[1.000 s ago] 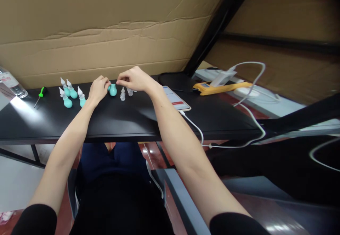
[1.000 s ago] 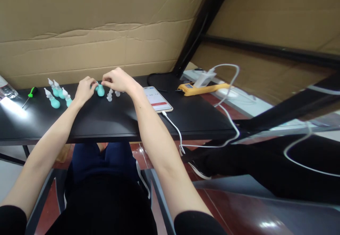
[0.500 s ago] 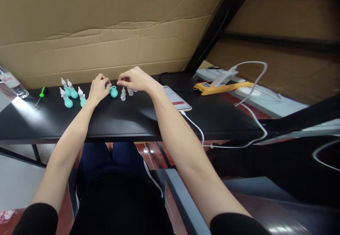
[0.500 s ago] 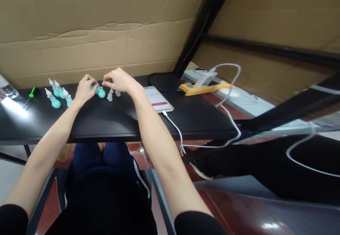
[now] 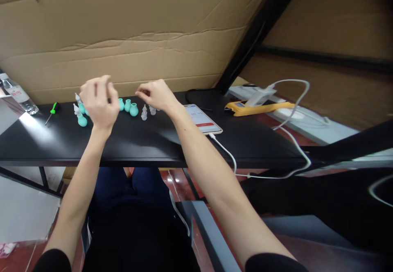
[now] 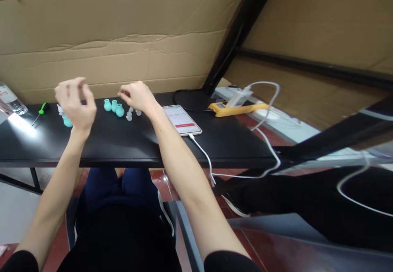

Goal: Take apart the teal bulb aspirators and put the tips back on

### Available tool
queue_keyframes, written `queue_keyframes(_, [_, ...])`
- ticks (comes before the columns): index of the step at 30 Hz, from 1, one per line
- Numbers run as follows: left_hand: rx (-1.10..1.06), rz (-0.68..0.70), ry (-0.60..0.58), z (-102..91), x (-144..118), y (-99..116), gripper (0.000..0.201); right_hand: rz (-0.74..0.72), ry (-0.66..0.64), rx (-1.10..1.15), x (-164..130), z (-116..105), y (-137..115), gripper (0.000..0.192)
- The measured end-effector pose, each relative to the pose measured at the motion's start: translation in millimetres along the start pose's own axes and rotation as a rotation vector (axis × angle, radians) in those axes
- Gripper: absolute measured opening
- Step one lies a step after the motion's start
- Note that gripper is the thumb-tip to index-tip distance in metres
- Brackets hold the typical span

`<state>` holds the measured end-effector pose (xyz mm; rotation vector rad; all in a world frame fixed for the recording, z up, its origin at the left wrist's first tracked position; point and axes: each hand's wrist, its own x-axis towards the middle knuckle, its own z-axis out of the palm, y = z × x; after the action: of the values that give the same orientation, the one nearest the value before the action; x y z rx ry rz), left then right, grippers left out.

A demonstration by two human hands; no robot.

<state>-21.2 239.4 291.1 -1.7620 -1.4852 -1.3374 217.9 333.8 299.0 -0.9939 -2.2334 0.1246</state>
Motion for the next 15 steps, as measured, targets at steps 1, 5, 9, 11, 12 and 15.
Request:
queue_keyframes(1, [0.036, -0.07, 0.074, -7.6, -9, -10, 0.037, -0.011, 0.0, 0.019, 0, 1, -4, 0.035])
queue_keyframes(5, [0.09, -0.343, -0.042, -14.2, -41, -56, 0.03, -0.066, 0.038, 0.162, 1, 13, -22, 0.041])
queue_keyframes(9, [-0.024, -0.253, -0.469, -6.3, -41, -67, 0.013, -0.176, 0.068, 0.358, 2, 32, -34, 0.048])
queue_keyframes(11, [-0.082, -0.09, -0.586, -3.0, -32, -57, 0.013, -0.227, 0.055, 0.426, 2, 41, -36, 0.05])
queue_keyframes(12, [-0.098, 0.0, -0.598, -0.7, -27, -51, 0.015, -0.242, 0.056, 0.444, 2, 43, -35, 0.049])
queue_keyframes(15, [-0.094, 0.193, -0.604, 11.4, -11, -34, 0.025, -0.213, 0.112, 0.47, 2, 44, -29, 0.044])
